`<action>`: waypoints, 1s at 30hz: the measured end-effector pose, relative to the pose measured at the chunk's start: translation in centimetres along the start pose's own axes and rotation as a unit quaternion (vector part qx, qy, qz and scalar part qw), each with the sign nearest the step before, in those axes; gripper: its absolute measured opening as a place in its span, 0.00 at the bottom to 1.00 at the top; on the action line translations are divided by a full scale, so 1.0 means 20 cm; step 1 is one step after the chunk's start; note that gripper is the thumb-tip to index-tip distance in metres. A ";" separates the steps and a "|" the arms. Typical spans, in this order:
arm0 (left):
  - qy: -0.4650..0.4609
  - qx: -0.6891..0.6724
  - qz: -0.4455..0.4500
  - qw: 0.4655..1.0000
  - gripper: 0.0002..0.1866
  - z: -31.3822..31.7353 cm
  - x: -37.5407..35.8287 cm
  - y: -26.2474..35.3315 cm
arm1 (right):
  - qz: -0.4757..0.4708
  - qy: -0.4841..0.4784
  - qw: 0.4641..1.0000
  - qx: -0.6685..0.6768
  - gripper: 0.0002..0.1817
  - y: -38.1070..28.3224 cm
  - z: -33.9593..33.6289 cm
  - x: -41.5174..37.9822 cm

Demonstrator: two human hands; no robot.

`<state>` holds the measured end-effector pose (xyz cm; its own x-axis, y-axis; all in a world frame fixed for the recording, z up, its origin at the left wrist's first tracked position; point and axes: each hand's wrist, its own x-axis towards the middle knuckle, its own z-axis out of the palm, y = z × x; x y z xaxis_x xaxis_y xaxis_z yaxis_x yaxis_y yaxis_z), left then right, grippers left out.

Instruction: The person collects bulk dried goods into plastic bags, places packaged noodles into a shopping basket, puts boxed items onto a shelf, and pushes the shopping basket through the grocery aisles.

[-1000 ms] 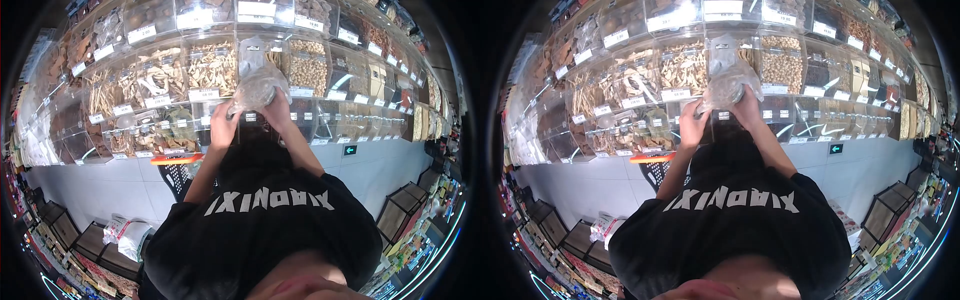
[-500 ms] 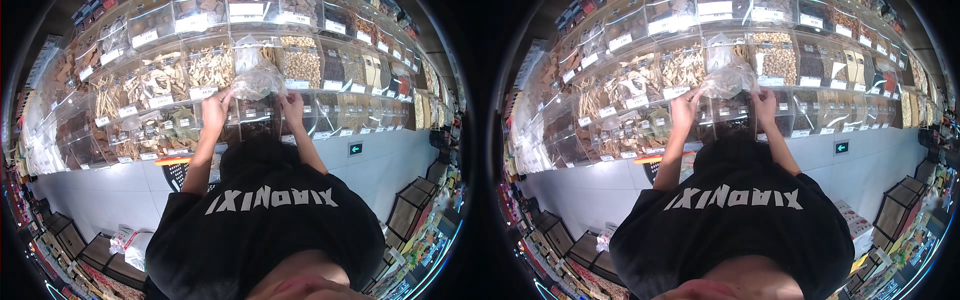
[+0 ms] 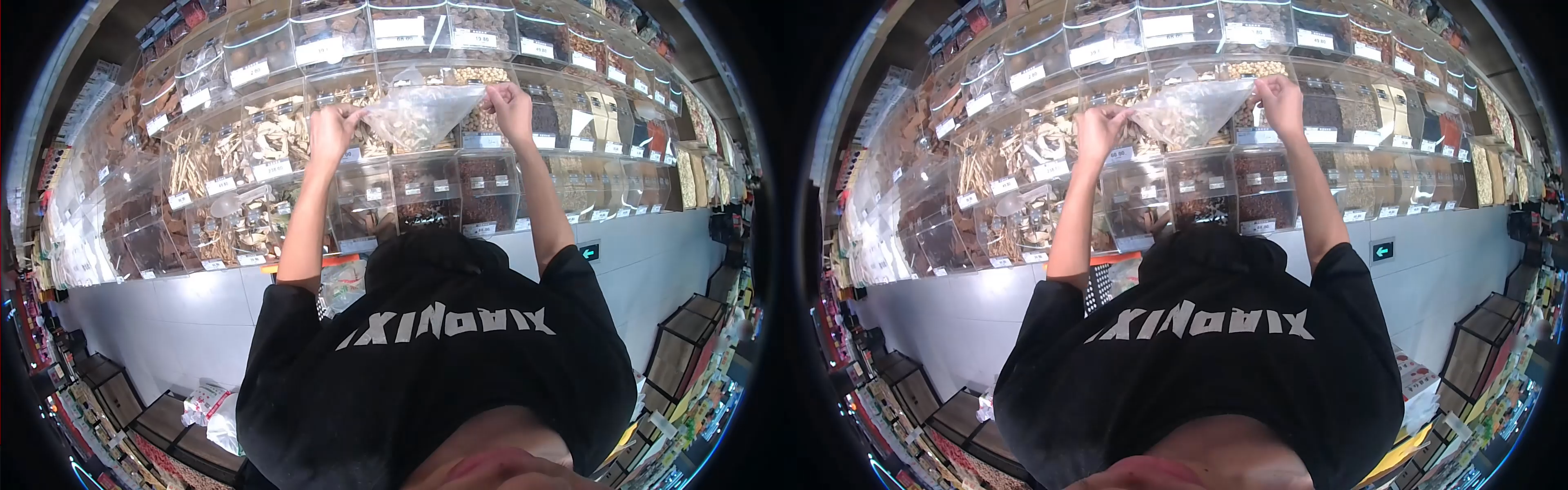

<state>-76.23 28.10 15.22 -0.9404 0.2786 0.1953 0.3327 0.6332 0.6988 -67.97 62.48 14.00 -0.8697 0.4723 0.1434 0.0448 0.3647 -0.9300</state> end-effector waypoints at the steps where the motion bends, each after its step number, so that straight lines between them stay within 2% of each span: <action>1: 0.010 0.003 0.005 1.000 0.10 -0.03 0.04 0.02 | -0.013 0.004 1.000 -0.016 0.08 -0.03 -0.03 0.05; 2: 0.019 0.006 0.010 1.000 0.10 -0.04 0.07 0.02 | -0.014 -0.004 1.000 -0.007 0.08 -0.04 -0.06 0.09; 3: -0.013 0.000 -0.030 0.999 0.11 -0.06 0.11 0.02 | -0.015 -0.012 1.000 0.001 0.09 -0.07 -0.08 0.12; 13: 0.026 -0.010 0.039 0.999 0.11 -0.19 0.27 0.11 | -0.033 -0.068 0.997 0.011 0.10 -0.25 -0.19 0.30; 17: 0.032 -0.010 0.026 0.999 0.11 -0.27 0.29 0.20 | -0.051 -0.060 0.996 0.036 0.09 -0.35 -0.19 0.32; 25: 0.085 -0.015 0.125 0.988 0.11 -0.35 0.39 0.22 | -0.107 -0.045 0.992 0.055 0.09 -0.45 -0.24 0.40; 30: 0.118 0.018 0.151 0.981 0.10 -0.43 0.46 0.29 | -0.135 -0.045 0.988 0.058 0.11 -0.49 -0.29 0.49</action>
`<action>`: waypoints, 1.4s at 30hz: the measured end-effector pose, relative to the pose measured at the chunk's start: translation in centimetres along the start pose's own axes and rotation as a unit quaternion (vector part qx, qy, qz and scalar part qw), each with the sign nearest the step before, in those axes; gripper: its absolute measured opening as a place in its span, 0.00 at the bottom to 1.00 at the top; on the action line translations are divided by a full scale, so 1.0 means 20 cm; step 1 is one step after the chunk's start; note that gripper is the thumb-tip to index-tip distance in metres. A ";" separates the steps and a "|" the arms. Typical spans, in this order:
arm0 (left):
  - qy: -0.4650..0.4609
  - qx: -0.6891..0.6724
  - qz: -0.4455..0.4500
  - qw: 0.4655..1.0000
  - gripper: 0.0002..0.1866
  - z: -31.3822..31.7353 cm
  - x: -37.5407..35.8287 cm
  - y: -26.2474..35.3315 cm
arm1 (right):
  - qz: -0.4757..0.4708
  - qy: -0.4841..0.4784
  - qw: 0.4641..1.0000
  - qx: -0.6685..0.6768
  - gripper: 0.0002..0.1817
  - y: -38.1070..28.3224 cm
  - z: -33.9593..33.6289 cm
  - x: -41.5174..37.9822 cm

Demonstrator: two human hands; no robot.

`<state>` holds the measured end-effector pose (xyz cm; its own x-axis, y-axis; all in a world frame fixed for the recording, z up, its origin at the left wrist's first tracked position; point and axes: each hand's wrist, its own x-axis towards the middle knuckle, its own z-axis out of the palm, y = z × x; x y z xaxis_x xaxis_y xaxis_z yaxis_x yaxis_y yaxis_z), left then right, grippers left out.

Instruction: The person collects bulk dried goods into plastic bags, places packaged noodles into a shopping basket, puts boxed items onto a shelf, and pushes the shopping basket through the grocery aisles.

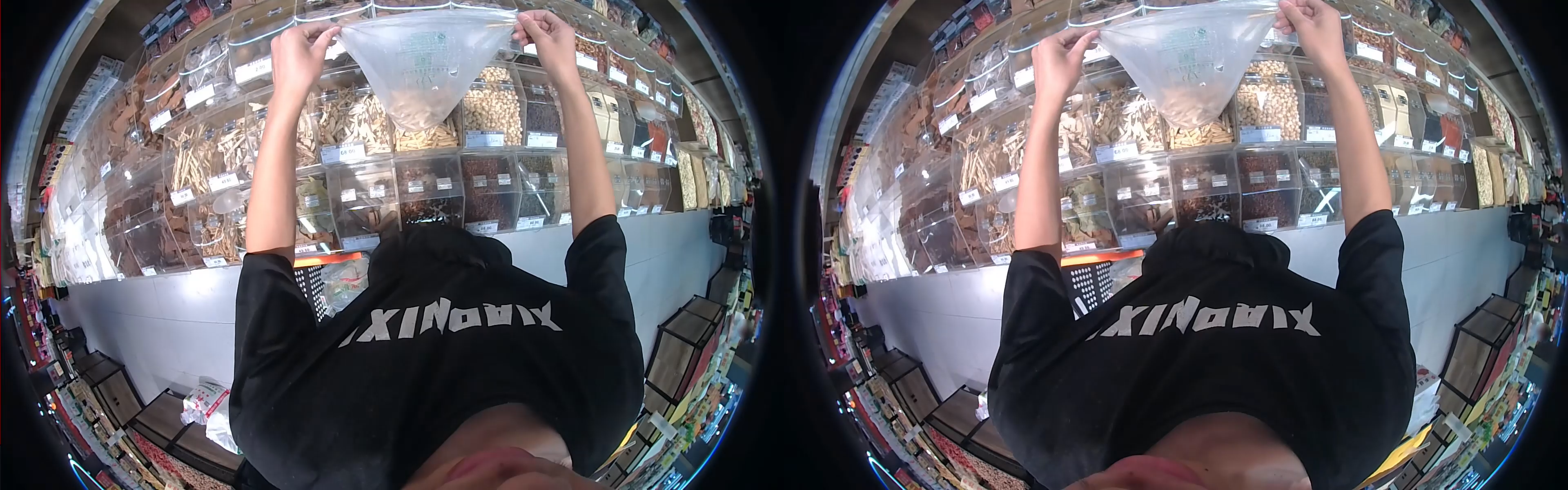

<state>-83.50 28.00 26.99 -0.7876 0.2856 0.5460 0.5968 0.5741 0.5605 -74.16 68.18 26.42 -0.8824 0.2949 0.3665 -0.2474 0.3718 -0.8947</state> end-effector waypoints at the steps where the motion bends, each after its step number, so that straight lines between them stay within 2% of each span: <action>1: 0.002 -0.002 -0.001 1.000 0.10 -0.02 0.02 0.01 | -0.011 0.001 1.000 -0.017 0.11 -0.04 0.00 0.01; 2: 0.003 -0.004 -0.003 1.000 0.10 -0.02 0.03 0.01 | -0.021 0.003 0.999 -0.034 0.10 -0.08 0.01 0.01; 5: 0.016 -0.015 0.013 1.000 0.11 -0.06 0.08 0.04 | -0.027 0.036 0.998 0.051 0.05 -0.22 0.03 0.03; 6: 0.020 -0.017 0.017 1.000 0.11 -0.09 0.10 0.09 | -0.026 0.037 0.998 0.040 0.05 -0.25 0.03 0.04; 7: 0.010 0.001 -0.019 1.000 0.08 -0.13 0.11 0.15 | -0.024 0.038 0.999 0.030 0.05 -0.27 0.02 0.07; 10: 0.080 -0.097 0.061 0.990 0.05 -0.15 0.19 0.13 | -0.040 0.048 0.998 0.015 0.05 -0.38 0.02 0.11; 14: 0.116 -0.073 0.073 0.988 0.06 -0.26 0.23 0.22 | -0.070 0.057 0.995 0.032 0.04 -0.53 0.00 0.13; 16: 0.136 -0.149 0.089 0.975 0.06 -0.29 0.25 0.25 | -0.076 0.066 0.994 0.031 0.04 -0.65 0.00 0.10; 18: 0.136 -0.092 0.109 0.980 0.06 -0.42 0.17 0.40 | -0.110 0.060 0.990 0.058 0.04 -0.65 -0.03 0.11; 21: 0.141 -0.112 0.158 0.971 0.06 -0.55 0.02 0.57 | -0.152 0.069 0.982 0.092 0.04 -0.60 -0.04 0.11; 22: 0.128 -0.104 0.176 0.971 0.06 -0.59 -0.05 0.63 | -0.140 0.068 0.981 0.116 0.04 -0.56 -0.03 0.11; 24: 0.109 -0.073 0.287 0.949 0.07 -0.62 -0.13 0.60 | -0.114 0.065 0.978 0.164 0.04 -0.47 0.00 0.09; 25: 0.089 -0.079 0.313 0.942 0.08 -0.61 -0.19 0.64 | -0.097 0.026 0.974 0.202 0.03 -0.40 0.01 0.08; 26: 0.066 -0.085 0.336 0.936 0.09 -0.59 -0.26 0.71 | -0.072 0.031 0.965 0.252 0.03 -0.34 0.07 0.06; 28: -0.033 -0.113 0.320 0.940 0.11 -0.52 -0.45 0.80 | -0.050 -0.014 0.960 0.276 0.03 -0.22 0.17 -0.01; 29: -0.074 -0.140 0.271 0.950 0.12 -0.46 -0.55 0.84 | -0.013 -0.007 0.961 0.275 0.09 -0.19 0.24 -0.08; 30: -0.114 -0.167 0.220 0.954 0.12 -0.39 -0.63 0.85 | -0.020 -0.008 0.970 0.243 0.10 -0.14 0.31 -0.14; 32: -0.164 -0.193 0.246 0.936 0.13 -0.21 -0.78 0.80 | 0.038 -0.047 0.967 0.248 0.09 -0.10 0.44 -0.30; 34: -0.198 -0.193 0.212 0.937 0.13 -0.01 -0.90 0.72 | 0.090 -0.025 0.973 0.209 0.08 0.01 0.53 -0.45; 35: -0.186 -0.177 0.222 0.941 0.12 0.13 -0.96 0.62 | 0.115 -0.017 0.975 0.189 0.07 0.08 0.57 -0.53; 37: -0.168 -0.152 0.208 0.952 0.13 0.35 -1.10 0.44 | 0.158 0.036 0.967 0.195 0.05 0.26 0.61 -0.66; 39: -0.156 -0.135 0.166 0.964 0.17 0.47 -1.23 0.30 | 0.169 0.142 0.966 0.136 0.03 0.41 0.58 -0.76; 42: -0.188 -0.072 0.026 0.979 0.27 0.39 -1.40 0.24 | 0.121 0.274 0.939 0.168 0.07 0.68 0.36 -0.83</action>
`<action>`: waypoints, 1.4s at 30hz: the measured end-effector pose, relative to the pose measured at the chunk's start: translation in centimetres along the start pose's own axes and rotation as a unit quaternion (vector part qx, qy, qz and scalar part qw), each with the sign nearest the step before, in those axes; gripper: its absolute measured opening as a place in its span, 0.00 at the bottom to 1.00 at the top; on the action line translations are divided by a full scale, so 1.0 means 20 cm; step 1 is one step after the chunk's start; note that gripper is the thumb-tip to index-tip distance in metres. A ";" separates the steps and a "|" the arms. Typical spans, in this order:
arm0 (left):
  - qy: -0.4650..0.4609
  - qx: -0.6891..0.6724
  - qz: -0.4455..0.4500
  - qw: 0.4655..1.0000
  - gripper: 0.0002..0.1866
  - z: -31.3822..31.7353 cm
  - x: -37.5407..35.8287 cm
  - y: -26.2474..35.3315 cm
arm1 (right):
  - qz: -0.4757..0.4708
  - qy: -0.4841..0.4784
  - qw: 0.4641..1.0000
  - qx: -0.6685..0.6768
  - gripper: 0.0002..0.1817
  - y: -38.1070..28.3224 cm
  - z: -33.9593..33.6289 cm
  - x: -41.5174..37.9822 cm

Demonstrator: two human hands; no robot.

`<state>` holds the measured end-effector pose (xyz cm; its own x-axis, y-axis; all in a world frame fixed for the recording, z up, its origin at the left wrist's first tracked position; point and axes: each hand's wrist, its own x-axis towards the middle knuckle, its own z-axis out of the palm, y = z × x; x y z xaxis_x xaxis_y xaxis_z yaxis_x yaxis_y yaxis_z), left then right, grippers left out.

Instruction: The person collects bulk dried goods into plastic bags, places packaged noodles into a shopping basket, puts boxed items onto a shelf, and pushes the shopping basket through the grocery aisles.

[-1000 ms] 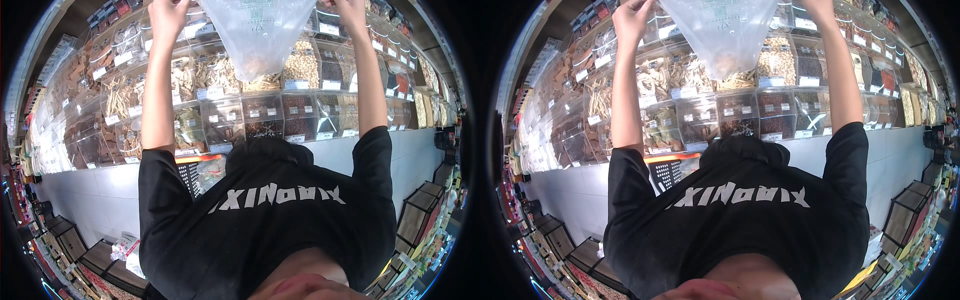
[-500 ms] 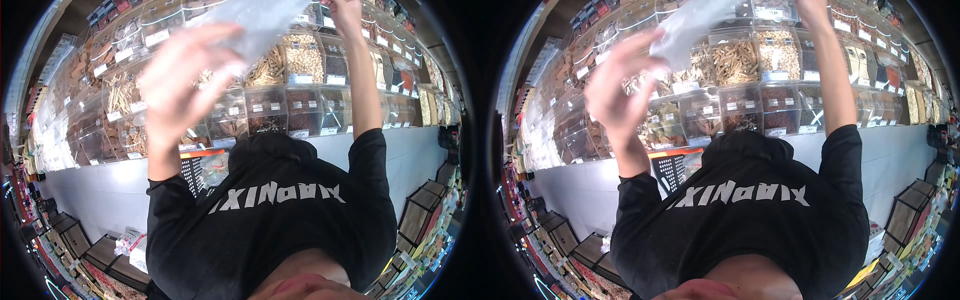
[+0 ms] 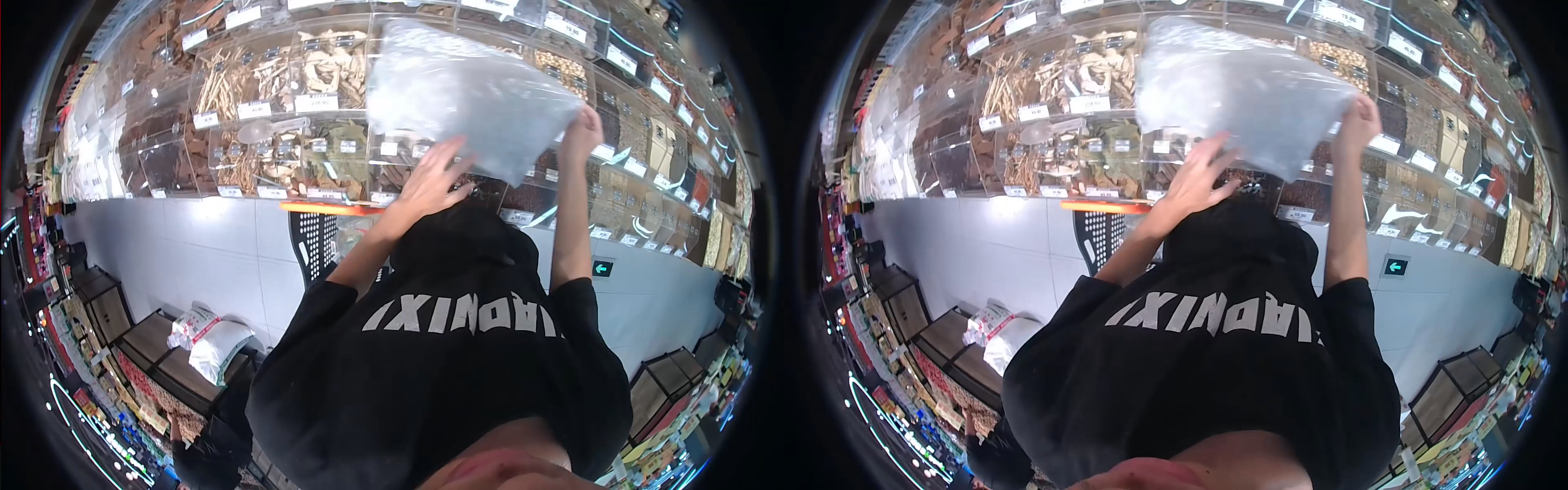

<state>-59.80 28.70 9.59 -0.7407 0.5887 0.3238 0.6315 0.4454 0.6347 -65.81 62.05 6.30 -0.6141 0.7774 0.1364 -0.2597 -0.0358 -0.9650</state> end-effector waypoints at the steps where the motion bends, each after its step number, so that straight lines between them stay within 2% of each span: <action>1: 0.070 0.039 -0.048 0.996 0.31 0.01 -0.13 -0.08 | -0.018 0.019 1.000 -0.001 0.07 0.00 -0.11 0.06; 2: 0.153 0.082 -0.154 0.973 0.29 -0.03 -0.25 -0.10 | -0.011 0.035 0.999 -0.011 0.05 -0.08 -0.18 0.07; 3: 0.343 0.044 -0.198 0.917 0.28 0.02 -0.39 -0.21 | 0.002 0.037 0.999 -0.029 0.04 -0.02 -0.35 0.18; 4: 0.453 0.031 -0.326 0.829 0.24 0.04 -0.53 -0.27 | 0.013 0.052 0.999 0.003 0.04 -0.05 -0.39 0.19; 5: 0.509 0.070 -0.401 0.758 0.22 0.05 -0.65 -0.28 | 0.024 0.067 0.997 0.029 0.05 -0.09 -0.44 0.20; 6: 0.502 0.064 -0.434 0.745 0.21 0.12 -0.83 -0.30 | 0.045 0.061 0.997 0.013 0.06 -0.05 -0.55 0.23; 8: 0.510 -0.106 -0.562 0.642 0.18 0.26 -0.96 -0.17 | 0.083 0.048 0.995 -0.015 0.07 0.06 -0.73 0.29; 11: 0.478 -0.140 -0.622 0.604 0.17 0.67 -1.40 -0.18 | 0.136 0.020 0.990 -0.029 0.11 0.08 -0.72 0.26; 14: 0.369 -0.288 -0.697 0.543 0.15 0.71 -1.49 -0.05 | 0.184 0.058 0.980 -0.051 0.13 0.12 -0.64 0.25; 16: 0.304 -0.443 -0.731 0.420 0.16 0.87 -1.72 -0.07 | 0.199 0.081 0.970 -0.111 0.14 0.12 -0.50 0.20; 17: 0.257 -0.488 -0.731 0.402 0.17 0.93 -1.83 -0.08 | 0.203 0.095 0.964 -0.139 0.14 0.11 -0.46 0.20; 18: 0.217 -0.504 -0.720 0.424 0.16 0.98 -1.94 -0.09 | 0.199 0.074 0.969 -0.127 0.14 0.14 -0.45 0.21; 20: 0.217 -0.441 -0.761 0.423 0.14 0.85 -1.85 -0.02 | 0.193 0.030 0.975 -0.101 0.15 0.23 -0.45 0.22; 23: 0.229 -0.425 -0.763 0.430 0.12 0.74 -1.82 0.01 | 0.221 -0.005 0.975 -0.033 0.14 0.28 -0.46 0.25; 26: 0.257 -0.428 -0.743 0.445 0.13 0.72 -1.83 0.02 | 0.174 0.002 0.984 -0.021 0.14 0.21 -0.35 0.24; 27: 0.265 -0.425 -0.741 0.447 0.13 0.72 -1.82 0.03 | 0.163 0.036 0.984 -0.066 0.12 0.09 -0.21 0.16; 30: 0.258 -0.450 -0.703 0.486 0.13 0.70 -1.82 0.07 | 0.123 0.028 0.987 -0.095 0.10 0.19 -0.26 0.31; 33: 0.258 -0.433 -0.692 0.517 0.11 0.71 -1.87 0.12 | 0.109 -0.034 0.993 -0.026 0.07 0.20 -0.34 0.34; 35: 0.256 -0.418 -0.690 0.532 0.12 0.73 -1.92 0.18 | 0.097 -0.074 0.992 0.003 0.07 0.15 -0.45 0.25; 37: 0.264 -0.403 -0.696 0.532 0.12 0.75 -1.97 0.28 | 0.089 -0.087 0.992 0.004 0.06 -0.03 -0.49 0.01; 40: 0.243 -0.392 -0.707 0.537 0.14 0.87 -2.14 0.41 | 0.060 -0.165 0.984 0.040 0.04 -0.11 -0.74 -0.27; 42: 0.241 -0.384 -0.711 0.538 0.15 0.92 -2.19 0.50 | 0.110 -0.170 0.979 0.027 0.04 -0.18 -0.87 -0.49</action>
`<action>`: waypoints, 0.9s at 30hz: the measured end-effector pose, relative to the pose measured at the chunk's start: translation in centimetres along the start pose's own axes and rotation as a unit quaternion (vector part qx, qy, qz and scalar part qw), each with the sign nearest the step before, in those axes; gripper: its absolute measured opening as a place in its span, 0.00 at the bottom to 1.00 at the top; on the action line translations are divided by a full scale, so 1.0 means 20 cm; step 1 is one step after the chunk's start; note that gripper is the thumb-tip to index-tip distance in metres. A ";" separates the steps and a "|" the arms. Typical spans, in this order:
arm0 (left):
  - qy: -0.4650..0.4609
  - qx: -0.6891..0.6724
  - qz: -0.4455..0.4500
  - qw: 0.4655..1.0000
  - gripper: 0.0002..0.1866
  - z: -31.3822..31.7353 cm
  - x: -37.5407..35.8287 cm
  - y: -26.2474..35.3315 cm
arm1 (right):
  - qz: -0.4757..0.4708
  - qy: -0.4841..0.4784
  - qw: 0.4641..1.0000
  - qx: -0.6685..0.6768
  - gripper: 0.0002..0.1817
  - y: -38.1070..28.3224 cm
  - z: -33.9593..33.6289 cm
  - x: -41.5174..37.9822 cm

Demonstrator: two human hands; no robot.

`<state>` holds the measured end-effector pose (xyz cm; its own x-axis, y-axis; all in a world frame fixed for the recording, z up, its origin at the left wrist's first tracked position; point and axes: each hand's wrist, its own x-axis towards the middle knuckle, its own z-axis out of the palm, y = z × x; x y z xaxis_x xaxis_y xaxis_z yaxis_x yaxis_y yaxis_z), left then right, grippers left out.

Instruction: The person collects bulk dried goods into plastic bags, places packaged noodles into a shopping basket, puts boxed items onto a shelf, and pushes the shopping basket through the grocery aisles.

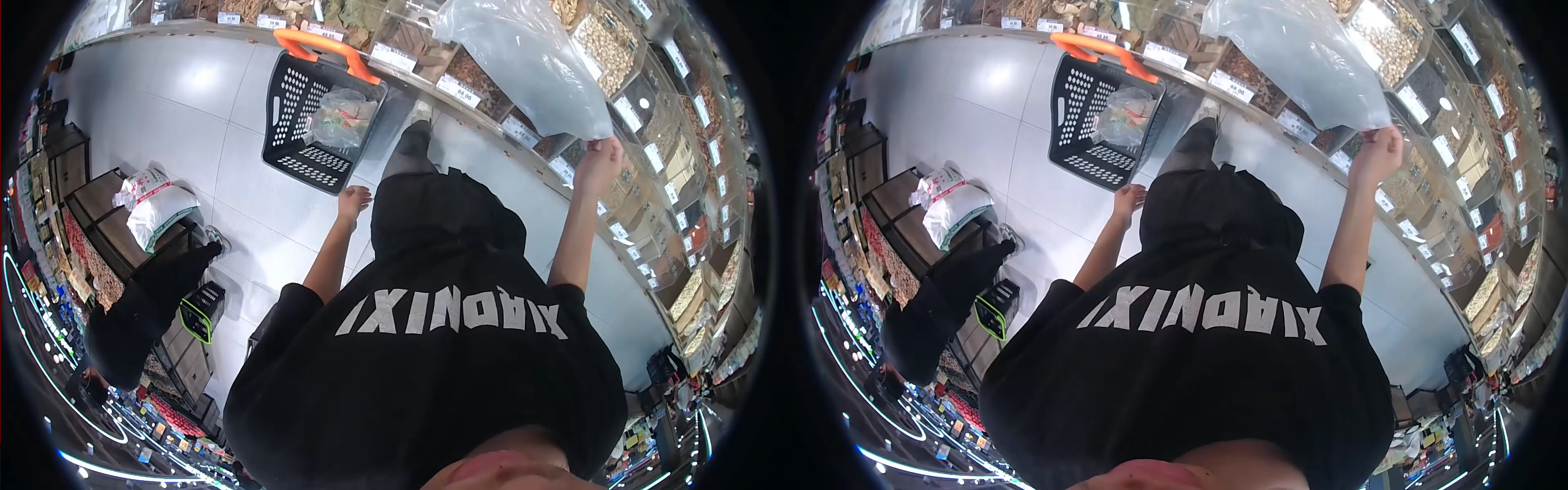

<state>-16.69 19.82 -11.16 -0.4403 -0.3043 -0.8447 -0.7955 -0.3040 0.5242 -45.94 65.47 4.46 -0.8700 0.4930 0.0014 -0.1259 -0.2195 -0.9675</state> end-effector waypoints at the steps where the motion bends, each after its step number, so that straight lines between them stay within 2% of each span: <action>1: 0.009 -0.007 0.005 1.000 0.15 0.02 -0.05 0.00 | 0.027 -0.002 1.000 -0.004 0.03 -0.02 -0.01 -0.14; 3: 0.012 -0.023 0.032 0.999 0.20 0.07 -0.13 0.00 | 0.058 -0.071 0.994 -0.053 0.03 -0.07 -0.01 -0.46; 5: -0.011 -0.055 0.064 0.996 0.24 0.16 -0.26 0.09 | 0.070 -0.182 0.973 -0.121 0.03 -0.07 0.01 -0.76; 7: -0.109 -0.124 0.047 0.985 0.39 0.21 -0.34 0.15 | 0.157 -0.285 0.941 -0.093 0.03 -0.05 0.08 -1.05; 9: -0.214 -0.241 0.035 0.946 0.42 0.27 -0.49 0.25 | 0.241 -0.429 0.869 -0.046 0.03 0.02 0.16 -1.28; 10: -0.264 -0.295 0.025 0.918 0.43 0.27 -0.55 0.28 | 0.253 -0.497 0.826 -0.083 0.05 0.05 0.20 -1.37; 11: -0.318 -0.276 0.047 0.906 0.48 0.26 -0.58 0.28 | 0.282 -0.562 0.772 -0.097 0.06 0.05 0.24 -1.45; 12: -0.348 -0.285 0.067 0.891 0.41 0.24 -0.61 0.25 | 0.275 -0.613 0.732 -0.110 0.08 0.13 0.24 -1.55; 13: -0.294 -0.189 0.061 0.935 0.35 0.23 -0.65 0.23 | 0.285 -0.656 0.684 -0.145 0.08 0.17 0.25 -1.63; 14: -0.239 -0.091 0.054 0.965 0.28 0.22 -0.68 0.22 | 0.254 -0.697 0.655 -0.146 0.08 0.21 0.26 -1.68; 16: -0.148 -0.024 0.028 0.988 0.18 0.14 -0.63 0.05 | 0.277 -0.740 0.589 -0.170 0.09 0.27 0.24 -1.77; 19: 0.043 0.075 0.018 0.996 0.08 -0.13 -0.49 -0.33 | 0.280 -0.741 0.580 -0.189 0.12 0.41 0.18 -1.86; 21: 0.148 0.035 -0.002 0.988 0.09 -0.34 -0.47 -0.58 | 0.319 -0.690 0.613 -0.214 0.13 0.57 0.14 -1.88; 22: 0.190 0.037 -0.010 0.981 0.11 -0.50 -0.40 -0.80 | 0.340 -0.663 0.628 -0.226 0.14 0.64 0.11 -1.89; 23: 0.212 0.044 -0.064 0.974 0.13 -0.61 -0.41 -0.87 | 0.340 -0.650 0.628 -0.261 0.15 0.72 0.09 -1.87; 25: 0.284 -0.004 -0.052 0.958 0.14 -0.75 -0.38 -0.96 | 0.310 -0.641 0.627 -0.316 0.15 0.96 0.05 -1.82; 26: 0.302 0.005 -0.075 0.950 0.19 -0.85 -0.37 -1.00 | 0.306 -0.635 0.622 -0.341 0.15 1.04 0.00 -1.83; 27: 0.355 0.004 -0.046 0.934 0.21 -0.84 -0.40 -0.93 | 0.297 -0.626 0.616 -0.375 0.15 1.11 -0.01 -1.81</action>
<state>8.60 12.65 -12.27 0.0139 -0.8004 -0.5993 -0.8209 -0.3514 0.4502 -17.12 42.95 -17.12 -0.4011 -0.6251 -0.6696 0.2390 0.6343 -0.7352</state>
